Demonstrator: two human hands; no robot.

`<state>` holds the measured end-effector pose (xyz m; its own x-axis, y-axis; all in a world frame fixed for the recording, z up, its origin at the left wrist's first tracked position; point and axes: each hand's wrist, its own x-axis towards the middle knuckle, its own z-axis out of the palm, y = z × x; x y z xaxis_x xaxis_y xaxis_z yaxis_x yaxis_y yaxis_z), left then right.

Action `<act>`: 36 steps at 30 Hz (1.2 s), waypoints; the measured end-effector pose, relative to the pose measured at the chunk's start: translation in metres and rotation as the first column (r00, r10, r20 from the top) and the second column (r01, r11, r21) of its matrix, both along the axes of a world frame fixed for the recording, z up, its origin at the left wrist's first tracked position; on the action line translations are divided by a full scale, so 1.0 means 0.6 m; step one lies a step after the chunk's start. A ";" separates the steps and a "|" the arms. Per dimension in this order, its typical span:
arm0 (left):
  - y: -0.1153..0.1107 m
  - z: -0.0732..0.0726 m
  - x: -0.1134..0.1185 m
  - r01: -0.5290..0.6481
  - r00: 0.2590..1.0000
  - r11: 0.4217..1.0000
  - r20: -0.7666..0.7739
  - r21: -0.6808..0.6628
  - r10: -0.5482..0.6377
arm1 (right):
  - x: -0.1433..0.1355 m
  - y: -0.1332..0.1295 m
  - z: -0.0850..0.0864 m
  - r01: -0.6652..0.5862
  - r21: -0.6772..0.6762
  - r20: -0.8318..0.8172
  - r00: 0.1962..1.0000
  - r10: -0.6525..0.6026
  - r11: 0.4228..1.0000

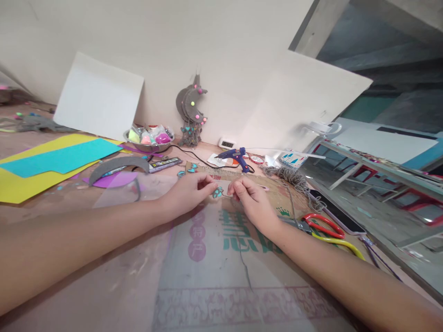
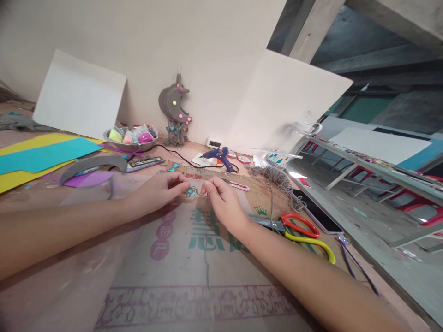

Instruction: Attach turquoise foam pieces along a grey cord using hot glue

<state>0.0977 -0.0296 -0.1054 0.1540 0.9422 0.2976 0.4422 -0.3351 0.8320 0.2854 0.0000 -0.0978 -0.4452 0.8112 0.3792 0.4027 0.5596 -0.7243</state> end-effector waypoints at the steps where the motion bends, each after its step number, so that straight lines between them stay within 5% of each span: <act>1: 0.000 0.001 0.000 0.005 1.000 1.000 -0.002 0.005 -0.005 | -0.001 0.000 0.000 0.007 -0.006 -0.008 1.000 -0.007 1.000; 13: 0.000 -0.001 -0.001 0.097 0.995 0.989 -0.023 0.114 -0.095 | -0.009 -0.001 -0.005 -0.110 -0.162 0.052 0.991 0.120 0.981; 20: 0.002 0.001 -0.002 0.107 0.993 0.991 -0.049 0.082 -0.103 | -0.008 -0.002 -0.004 -0.107 -0.136 0.050 0.992 0.114 0.985; 27: 0.003 -0.004 -0.001 0.009 0.989 1.000 0.145 0.005 -0.010 | -0.006 0.001 -0.005 -0.139 -0.108 0.044 0.988 0.145 0.984; 32: 0.003 0.004 -0.005 -0.122 0.992 0.990 -0.012 0.066 0.123 | -0.006 -0.002 -0.002 -0.108 -0.119 0.005 0.994 0.109 0.987; 36: 0.009 0.001 -0.009 -0.043 0.995 0.995 -0.086 0.086 0.051 | -0.005 -0.001 -0.001 -0.095 -0.108 0.012 0.995 0.097 0.990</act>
